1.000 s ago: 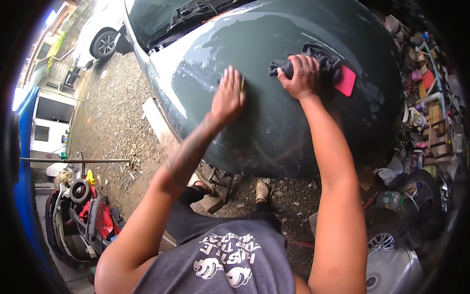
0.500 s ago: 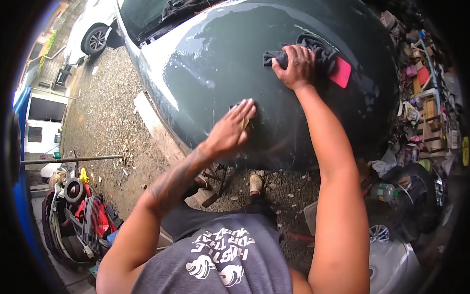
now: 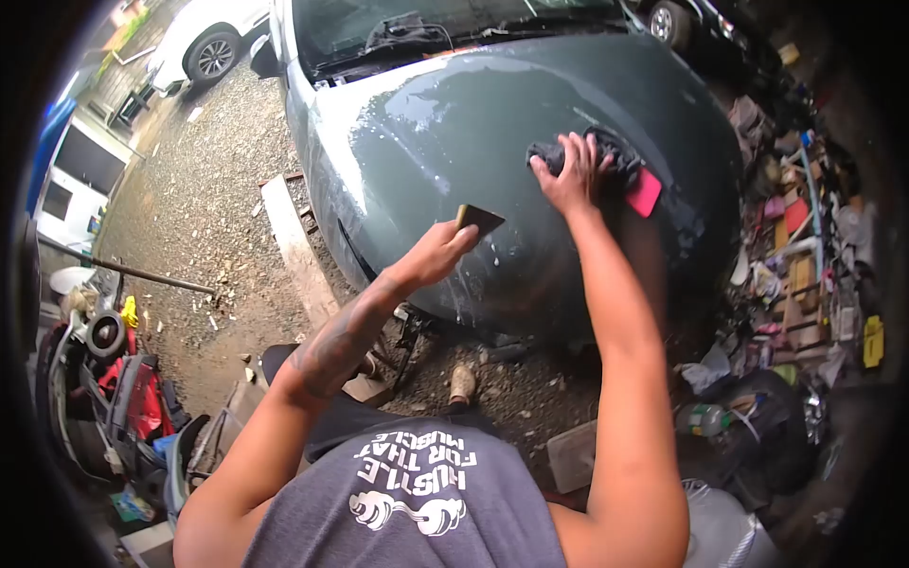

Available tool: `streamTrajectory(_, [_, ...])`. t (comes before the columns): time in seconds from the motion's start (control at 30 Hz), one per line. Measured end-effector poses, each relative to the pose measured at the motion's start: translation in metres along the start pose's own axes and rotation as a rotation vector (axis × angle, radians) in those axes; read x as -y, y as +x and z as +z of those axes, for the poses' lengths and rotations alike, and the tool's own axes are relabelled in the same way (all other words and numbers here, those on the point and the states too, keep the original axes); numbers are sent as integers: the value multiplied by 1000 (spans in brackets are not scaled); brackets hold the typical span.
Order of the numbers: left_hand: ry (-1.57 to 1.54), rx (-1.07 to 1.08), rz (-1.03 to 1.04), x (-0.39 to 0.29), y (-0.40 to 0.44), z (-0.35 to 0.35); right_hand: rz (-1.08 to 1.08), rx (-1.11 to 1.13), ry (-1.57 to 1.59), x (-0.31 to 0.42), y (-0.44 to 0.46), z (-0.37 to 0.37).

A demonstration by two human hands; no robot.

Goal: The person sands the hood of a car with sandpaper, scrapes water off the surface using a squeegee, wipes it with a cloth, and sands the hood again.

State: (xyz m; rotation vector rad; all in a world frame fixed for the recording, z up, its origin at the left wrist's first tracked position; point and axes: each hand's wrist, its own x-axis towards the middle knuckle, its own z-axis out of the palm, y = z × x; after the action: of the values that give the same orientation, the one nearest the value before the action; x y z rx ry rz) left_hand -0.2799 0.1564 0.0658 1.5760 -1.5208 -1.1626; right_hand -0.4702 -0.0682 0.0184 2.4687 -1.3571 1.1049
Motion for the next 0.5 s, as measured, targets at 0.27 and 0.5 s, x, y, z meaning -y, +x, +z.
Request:
streamTrajectory(0.27, [-845, -39, 135, 33, -109, 24, 620, 727, 1913, 162, -135, -130])
streamTrajectory(0.5, [-205, 475, -102, -30, -264, -72, 248, 216, 1083, 139, -94, -140])
